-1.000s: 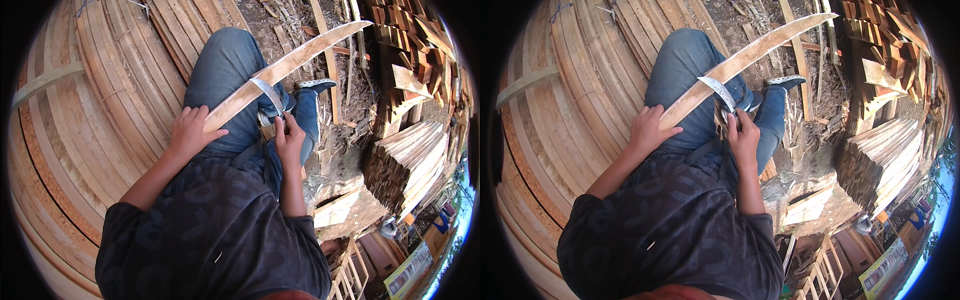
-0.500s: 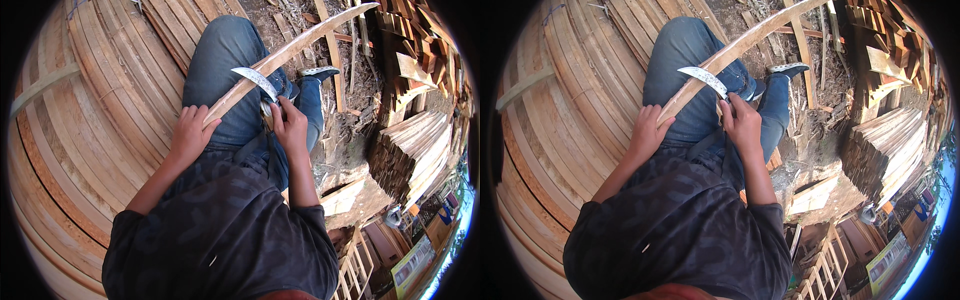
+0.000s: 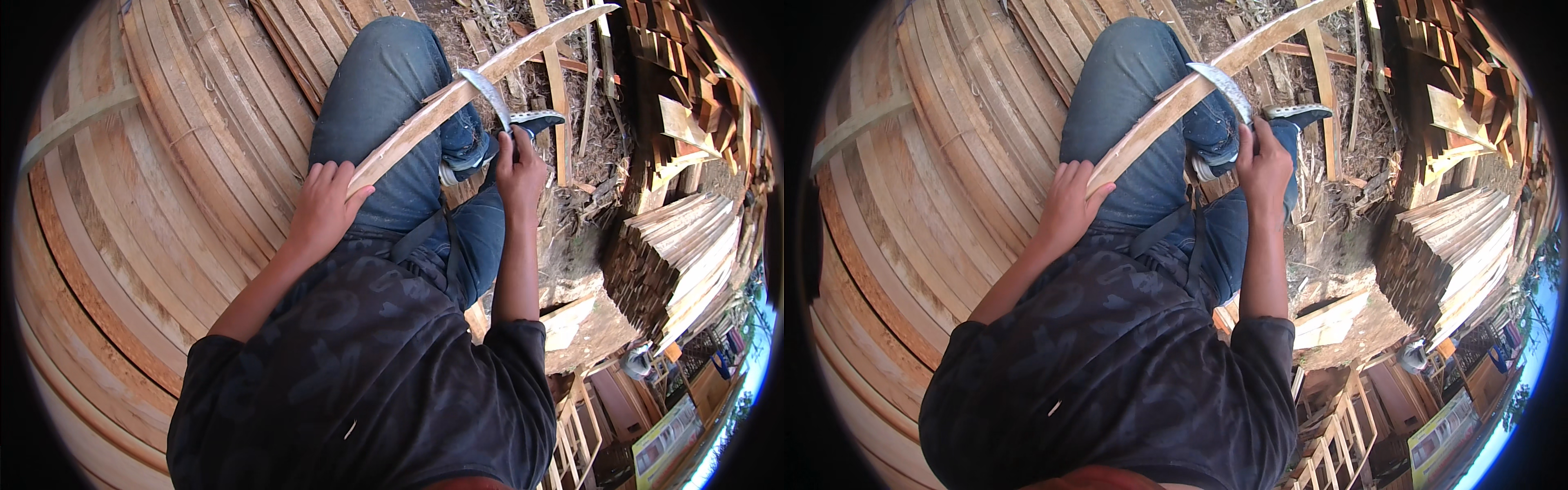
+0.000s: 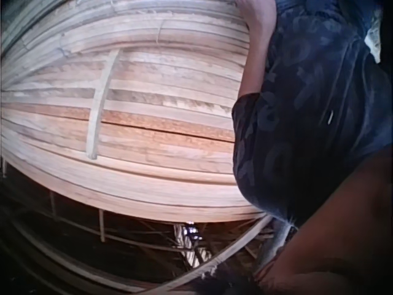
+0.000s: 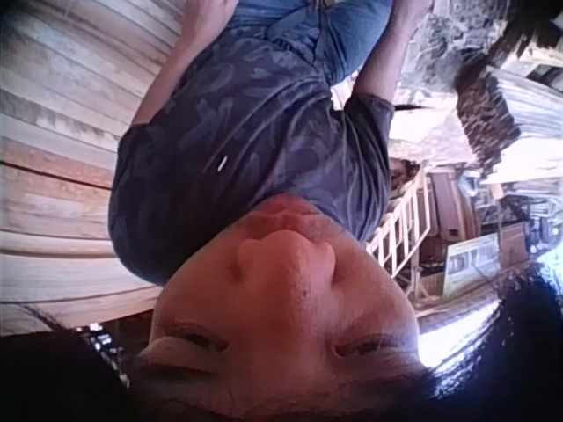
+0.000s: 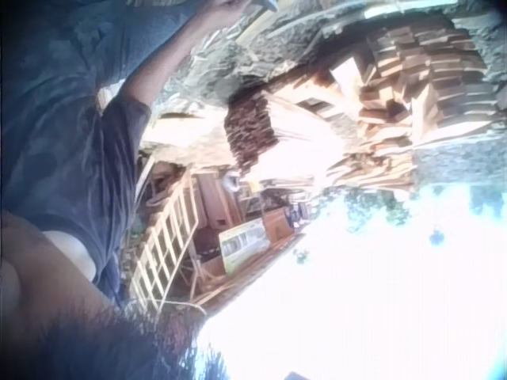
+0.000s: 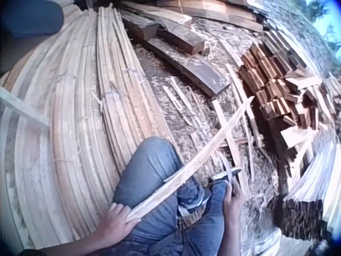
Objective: The person sits on the ground and uses a curved knife to shave thin strips from a long wooden plank. They hold the plank against their legs and repeatedly draw the knife along its length to remove material.
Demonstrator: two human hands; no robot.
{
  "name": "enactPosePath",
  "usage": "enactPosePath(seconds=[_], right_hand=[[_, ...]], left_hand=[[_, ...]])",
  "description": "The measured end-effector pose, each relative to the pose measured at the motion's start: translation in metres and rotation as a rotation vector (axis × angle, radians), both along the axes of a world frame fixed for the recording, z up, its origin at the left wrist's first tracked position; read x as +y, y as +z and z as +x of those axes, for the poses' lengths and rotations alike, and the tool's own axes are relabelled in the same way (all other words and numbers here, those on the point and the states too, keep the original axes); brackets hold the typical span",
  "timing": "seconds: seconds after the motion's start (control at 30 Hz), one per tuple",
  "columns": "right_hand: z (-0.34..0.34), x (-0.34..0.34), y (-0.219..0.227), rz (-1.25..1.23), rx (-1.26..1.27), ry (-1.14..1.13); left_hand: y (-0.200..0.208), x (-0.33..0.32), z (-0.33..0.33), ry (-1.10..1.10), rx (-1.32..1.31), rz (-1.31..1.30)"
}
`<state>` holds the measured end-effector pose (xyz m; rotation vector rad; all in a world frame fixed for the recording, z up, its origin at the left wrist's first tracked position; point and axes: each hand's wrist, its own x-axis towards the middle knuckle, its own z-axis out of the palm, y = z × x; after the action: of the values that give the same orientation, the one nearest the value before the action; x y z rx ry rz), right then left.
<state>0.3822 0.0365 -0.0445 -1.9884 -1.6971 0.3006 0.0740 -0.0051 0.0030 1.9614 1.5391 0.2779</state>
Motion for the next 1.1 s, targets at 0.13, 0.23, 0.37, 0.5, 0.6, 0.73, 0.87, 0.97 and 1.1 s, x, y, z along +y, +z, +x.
enactPosePath(seconds=[0.13, 0.23, 0.37, 0.5, 0.6, 0.73, 0.87, 0.97, 1.1], right_hand=[[0.2, -0.026, -0.026, -0.004, -0.229, -0.508], [0.205, -0.048, 0.01, -0.082, -0.1, -0.476], [0.117, -0.058, 0.03, -0.133, 0.088, -0.407], [0.008, -0.041, 0.03, -0.153, 0.276, -0.117], [-0.038, -0.027, 0.021, -0.137, 0.33, 0.061], [-0.037, -0.017, 0.011, -0.101, 0.248, 0.136], [-0.02, -0.005, 0.006, -0.048, 0.047, 0.169], [-0.013, 0.003, -0.001, -0.005, -0.03, 0.179], [0.0, 0.011, -0.012, 0.066, -0.021, 0.147]], left_hand=[[-0.001, -0.005, -0.009, -0.023, -0.009, -0.012], [-0.005, 0.0, -0.003, 0.008, -0.017, 0.008], [-0.006, -0.002, 0.004, 0.01, -0.02, -0.005], [-0.005, 0.002, 0.004, -0.019, 0.008, -0.011], [-0.007, 0.004, 0.003, -0.024, 0.017, -0.029], [-0.008, 0.004, 0.002, -0.019, 0.011, -0.032], [-0.008, 0.006, 0.006, -0.012, 0.0, -0.037], [-0.008, 0.007, 0.007, -0.011, -0.014, -0.056], [-0.007, 0.008, 0.006, -0.007, -0.03, -0.07]])
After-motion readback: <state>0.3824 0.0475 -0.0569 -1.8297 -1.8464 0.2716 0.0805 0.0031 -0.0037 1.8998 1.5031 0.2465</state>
